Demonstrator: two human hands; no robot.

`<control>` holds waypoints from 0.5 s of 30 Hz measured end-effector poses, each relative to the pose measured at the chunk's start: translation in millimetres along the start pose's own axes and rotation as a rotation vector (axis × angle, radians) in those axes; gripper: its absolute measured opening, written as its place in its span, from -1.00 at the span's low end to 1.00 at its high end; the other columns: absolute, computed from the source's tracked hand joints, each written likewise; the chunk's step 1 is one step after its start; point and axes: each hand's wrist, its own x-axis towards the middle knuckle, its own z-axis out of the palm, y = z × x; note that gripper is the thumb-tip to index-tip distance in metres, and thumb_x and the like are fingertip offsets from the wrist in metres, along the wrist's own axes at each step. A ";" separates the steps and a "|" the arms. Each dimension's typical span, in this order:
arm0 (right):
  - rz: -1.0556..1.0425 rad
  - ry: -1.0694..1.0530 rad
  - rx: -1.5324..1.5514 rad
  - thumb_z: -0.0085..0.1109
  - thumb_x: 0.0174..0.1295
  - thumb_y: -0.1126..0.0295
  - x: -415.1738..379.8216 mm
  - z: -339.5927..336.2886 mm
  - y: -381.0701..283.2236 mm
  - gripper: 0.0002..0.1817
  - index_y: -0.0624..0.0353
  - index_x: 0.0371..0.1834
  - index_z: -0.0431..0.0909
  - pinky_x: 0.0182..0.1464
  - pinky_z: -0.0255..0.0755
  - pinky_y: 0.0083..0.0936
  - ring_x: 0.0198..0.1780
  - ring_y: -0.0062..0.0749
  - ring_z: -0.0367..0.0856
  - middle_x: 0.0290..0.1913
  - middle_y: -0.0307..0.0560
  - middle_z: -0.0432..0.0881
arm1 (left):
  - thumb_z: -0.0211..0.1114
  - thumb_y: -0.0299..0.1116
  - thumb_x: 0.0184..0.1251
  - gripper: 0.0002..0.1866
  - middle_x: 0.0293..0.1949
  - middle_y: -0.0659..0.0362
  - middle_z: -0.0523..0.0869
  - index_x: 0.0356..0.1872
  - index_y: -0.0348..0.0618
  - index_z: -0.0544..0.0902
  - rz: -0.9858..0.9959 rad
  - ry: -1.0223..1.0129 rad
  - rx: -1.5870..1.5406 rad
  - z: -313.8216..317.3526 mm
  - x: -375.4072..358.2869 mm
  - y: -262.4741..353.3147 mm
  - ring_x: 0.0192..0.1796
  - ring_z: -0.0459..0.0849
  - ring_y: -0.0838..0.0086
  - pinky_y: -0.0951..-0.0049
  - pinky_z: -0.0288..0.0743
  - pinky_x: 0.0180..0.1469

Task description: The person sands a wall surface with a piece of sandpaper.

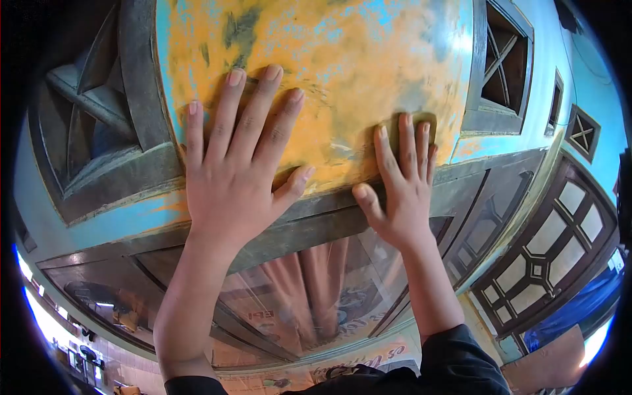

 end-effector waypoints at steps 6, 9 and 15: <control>0.009 -0.015 -0.013 0.12 0.30 -0.19 -31.3 12.8 -0.9 -0.23 -0.10 0.52 0.31 0.51 -0.26 0.31 0.62 0.31 -0.14 0.62 0.15 0.02 | 0.15 0.11 0.35 -0.25 0.57 0.14 0.22 0.51 0.07 0.32 0.011 0.004 -0.004 -0.4 -2.1 -1.6 0.62 0.06 0.11 -0.13 -0.29 0.58; -0.004 -0.015 -0.024 0.14 0.29 -0.18 2.8 -5.2 -4.6 -0.23 -0.12 0.53 0.30 0.51 -0.24 0.31 0.61 0.30 -0.13 0.62 0.14 0.02 | 0.14 0.11 0.35 -0.25 0.57 0.14 0.22 0.52 0.06 0.32 0.014 0.003 -0.002 -0.7 -0.1 -0.6 0.61 0.07 0.11 -0.13 -0.28 0.58; 0.025 -0.059 -0.039 0.16 0.26 -0.21 -30.6 0.5 2.3 -0.18 -0.13 0.54 0.27 0.52 -0.23 0.29 0.61 0.28 -0.12 0.62 0.13 0.02 | 0.12 0.12 0.37 -0.26 0.56 0.14 0.23 0.52 0.05 0.32 0.047 0.000 -0.002 -1.3 -4.3 -4.6 0.61 0.09 0.10 -0.14 -0.24 0.57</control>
